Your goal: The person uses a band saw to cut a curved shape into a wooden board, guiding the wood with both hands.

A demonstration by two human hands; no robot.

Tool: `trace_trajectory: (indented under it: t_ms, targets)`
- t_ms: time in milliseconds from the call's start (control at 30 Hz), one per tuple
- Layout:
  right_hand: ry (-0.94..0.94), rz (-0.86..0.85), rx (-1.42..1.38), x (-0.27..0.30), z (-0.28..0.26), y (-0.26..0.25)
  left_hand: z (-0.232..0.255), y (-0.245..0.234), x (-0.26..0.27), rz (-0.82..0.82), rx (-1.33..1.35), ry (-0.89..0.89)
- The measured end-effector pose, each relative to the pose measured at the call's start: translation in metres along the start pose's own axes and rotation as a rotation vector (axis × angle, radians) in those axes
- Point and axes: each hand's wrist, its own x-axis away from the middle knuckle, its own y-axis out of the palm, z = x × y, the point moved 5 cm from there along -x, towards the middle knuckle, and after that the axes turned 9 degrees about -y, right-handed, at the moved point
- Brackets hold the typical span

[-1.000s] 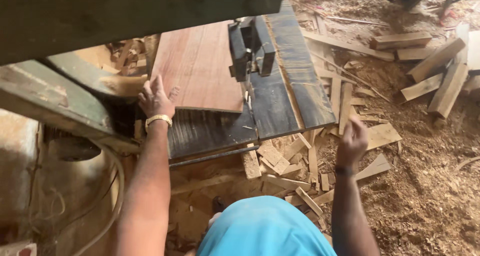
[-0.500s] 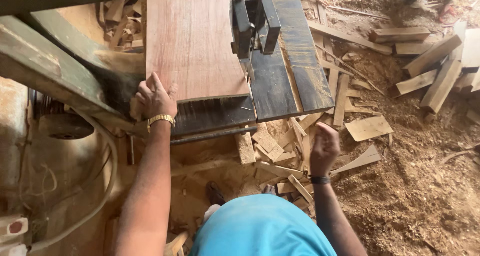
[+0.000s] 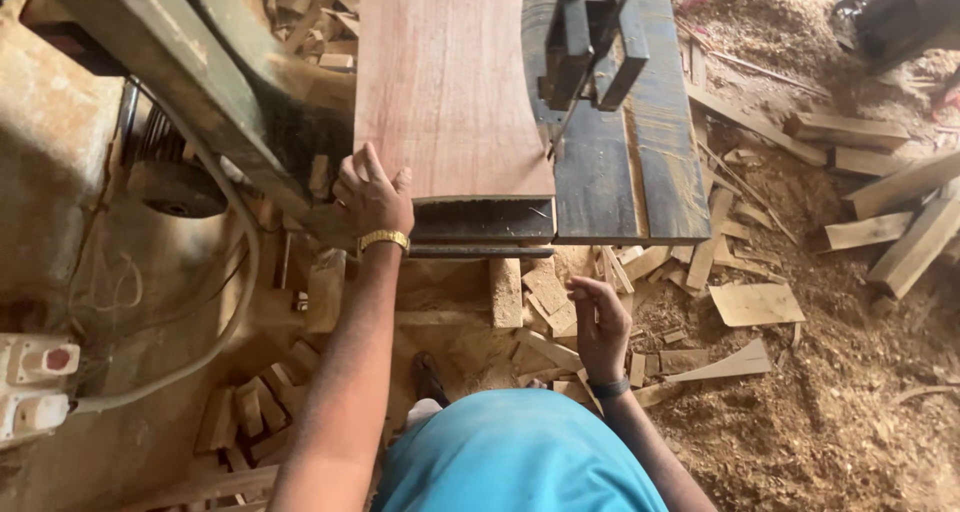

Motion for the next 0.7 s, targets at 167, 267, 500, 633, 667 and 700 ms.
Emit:
trace_trajectory:
  t_ms: [167, 267, 500, 633, 667, 700]
  targets:
    - [0.163, -0.060, -0.040, 0.014, 0.009, 0.005, -0.020, -0.002, 0.007, 0.083, 0.107, 0.009]
    - [0.228, -0.041, -0.191, 0.019, 0.017, 0.008, -0.027, 0.002, -0.006, -0.063, 0.114, -0.094]
    - [0.261, -0.064, -0.171, 0.023, 0.021, 0.010, -0.039, 0.001, -0.038, -0.146, 0.181, -0.067]
    - [0.235, -0.076, -0.154, 0.025, 0.020, 0.012, -0.051, 0.006, -0.043, -0.281, 0.390, -0.121]
    - [0.252, -0.073, -0.157, 0.026, 0.021, 0.011, -0.054, 0.006, -0.039, -0.286, 0.390, -0.120]
    - [0.255, -0.071, -0.154, 0.027, 0.021, 0.010, -0.057, 0.003, -0.036, -0.263, 0.312, -0.088]
